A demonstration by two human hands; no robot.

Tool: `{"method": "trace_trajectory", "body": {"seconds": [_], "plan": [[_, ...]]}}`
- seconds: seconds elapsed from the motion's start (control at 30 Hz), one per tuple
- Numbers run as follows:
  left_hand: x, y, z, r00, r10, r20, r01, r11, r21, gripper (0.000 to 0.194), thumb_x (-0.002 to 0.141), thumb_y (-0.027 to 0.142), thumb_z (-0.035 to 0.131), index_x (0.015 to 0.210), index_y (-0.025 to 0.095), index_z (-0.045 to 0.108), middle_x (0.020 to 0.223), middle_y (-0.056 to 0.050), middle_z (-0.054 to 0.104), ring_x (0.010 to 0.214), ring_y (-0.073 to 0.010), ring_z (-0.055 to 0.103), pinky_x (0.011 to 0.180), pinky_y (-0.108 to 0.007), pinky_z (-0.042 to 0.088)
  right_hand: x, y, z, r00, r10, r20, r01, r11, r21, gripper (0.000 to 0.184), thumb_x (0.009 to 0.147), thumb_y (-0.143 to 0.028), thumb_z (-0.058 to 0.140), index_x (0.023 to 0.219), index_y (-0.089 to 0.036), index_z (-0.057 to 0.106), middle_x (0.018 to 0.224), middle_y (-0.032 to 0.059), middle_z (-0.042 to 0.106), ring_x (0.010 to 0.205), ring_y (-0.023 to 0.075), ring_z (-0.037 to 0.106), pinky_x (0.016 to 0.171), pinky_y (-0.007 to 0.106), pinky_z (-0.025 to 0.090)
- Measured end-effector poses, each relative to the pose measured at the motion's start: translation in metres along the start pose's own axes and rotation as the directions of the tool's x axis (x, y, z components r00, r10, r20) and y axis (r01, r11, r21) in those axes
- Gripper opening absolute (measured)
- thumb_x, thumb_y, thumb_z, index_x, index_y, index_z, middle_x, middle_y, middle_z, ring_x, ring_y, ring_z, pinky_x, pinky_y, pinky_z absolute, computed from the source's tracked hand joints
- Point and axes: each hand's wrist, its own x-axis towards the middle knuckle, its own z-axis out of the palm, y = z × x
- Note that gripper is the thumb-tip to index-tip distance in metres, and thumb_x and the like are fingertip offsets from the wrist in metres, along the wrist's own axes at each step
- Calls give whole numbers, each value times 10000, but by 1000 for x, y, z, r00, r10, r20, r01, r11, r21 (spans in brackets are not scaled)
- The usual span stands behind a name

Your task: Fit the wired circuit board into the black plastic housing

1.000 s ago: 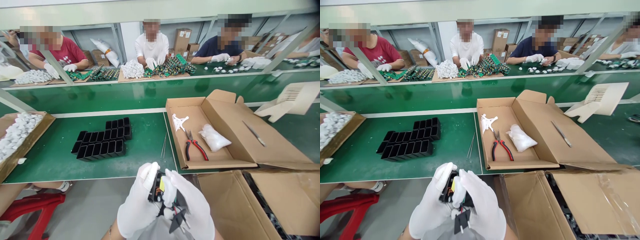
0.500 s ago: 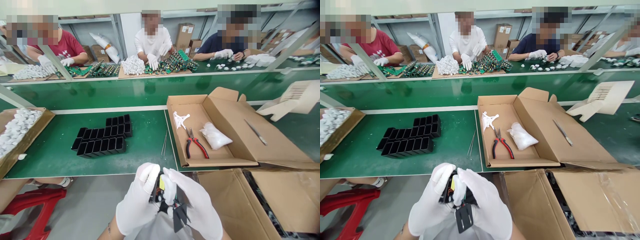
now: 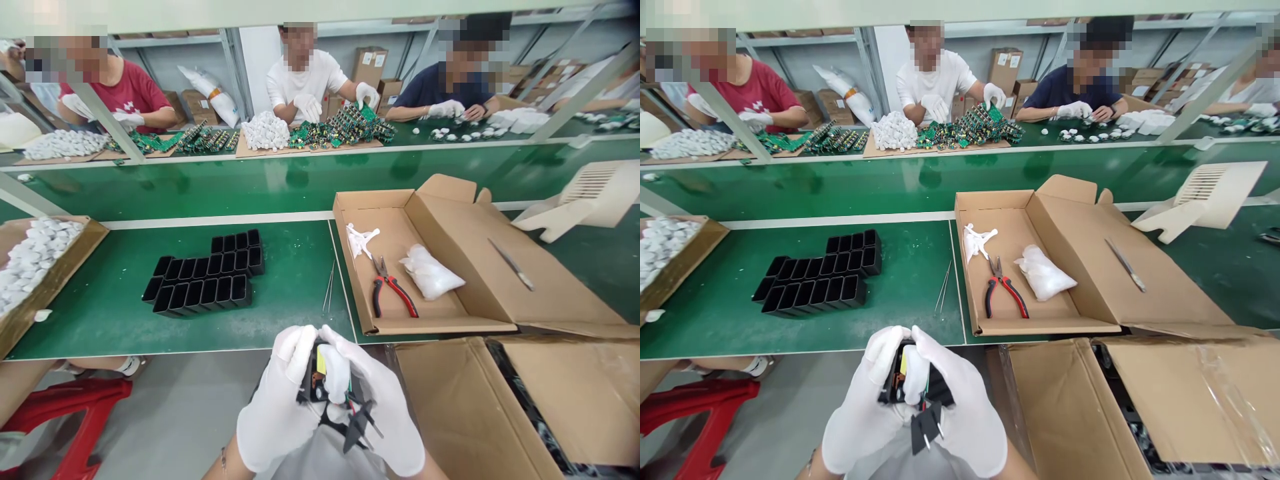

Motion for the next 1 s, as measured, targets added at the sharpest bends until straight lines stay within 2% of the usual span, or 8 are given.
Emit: {"method": "trace_trajectory", "body": {"seconds": [0.13, 0.27, 0.4, 0.57, 0.67, 0.77, 0.9, 1.0], "plan": [[-2, -2, -2, 999, 47, 12, -48, 995, 85, 823, 734, 19, 485, 1467, 161, 140, 1276, -165, 391, 1222, -265, 364, 996, -429, 411, 2, -3, 0, 999, -30, -24, 29, 999, -26, 608, 806, -235, 632, 1374, -256, 417, 1363, 76, 529, 1197, 249, 558, 984, 353, 509], [-3, -1, -5, 998, 51, 36, -52, 999, 10, 775, 756, 47, 466, 1461, 166, 167, 1246, -155, 417, 1195, -258, 402, 993, -432, 411, 7, -9, -5, 994, -106, -21, 103, 990, -93, 549, 818, -260, 621, 1344, -243, 464, 1295, 73, 589, 1127, 238, 610, 964, 321, 519], [-4, 1, -6, 1000, 30, 9, -30, 998, -58, 714, 789, 83, 475, 1446, 167, 209, 1240, -150, 422, 1184, -253, 417, 983, -411, 422, 4, -10, -9, 998, -65, 16, 65, 998, -3, 532, 834, -280, 613, 1342, -221, 465, 1256, 85, 616, 1111, 251, 619, 919, 308, 542], [-3, 3, -7, 999, 44, 22, -43, 999, -32, 729, 788, 66, 476, 1455, 164, 200, 1257, -153, 416, 1206, -256, 400, 1007, -412, 407, -5, -6, -9, 999, -28, 20, 27, 999, 44, 649, 771, -218, 691, 1366, -260, 434, 1356, 72, 536, 1186, 270, 564, 983, 349, 509], [-4, 4, -6, 999, 43, 23, -43, 999, -26, 763, 755, 53, 496, 1451, 158, 201, 1262, -156, 410, 1207, -260, 393, 1008, -422, 407, -9, -2, -6, 999, 9, 53, -14, 996, 93, 682, 764, -179, 688, 1380, -277, 411, 1390, 66, 500, 1223, 268, 532, 1002, 372, 499], [-7, 4, -4, 998, 58, 1, -58, 998, 26, 831, 717, 37, 529, 1461, 144, 175, 1290, -175, 383, 1223, -276, 379, 1006, -442, 411, -10, -1, -5, 999, -6, 49, 1, 993, 117, 681, 764, -187, 689, 1378, -284, 410, 1403, 63, 487, 1241, 275, 514, 1019, 383, 484], [-11, 3, -2, 992, 124, -35, -122, 990, 64, 881, 689, 2, 499, 1476, 178, 144, 1301, -183, 379, 1233, -297, 382, 970, -486, 438, -13, -4, -7, 998, -39, 56, 37, 999, 29, 679, 781, -234, 690, 1390, -304, 399, 1378, 47, 517, 1192, 266, 560, 991, 346, 505], [-12, 2, -2, 989, 134, -62, -132, 991, 32, 858, 714, 31, 512, 1477, 173, 147, 1289, -189, 391, 1225, -301, 391, 955, -487, 448, -19, -5, -13, 998, -6, 57, 12, 995, -100, 697, 741, -280, 727, 1369, -361, 436, 1360, 13, 533, 1126, 281, 608, 940, 362, 545]]}}
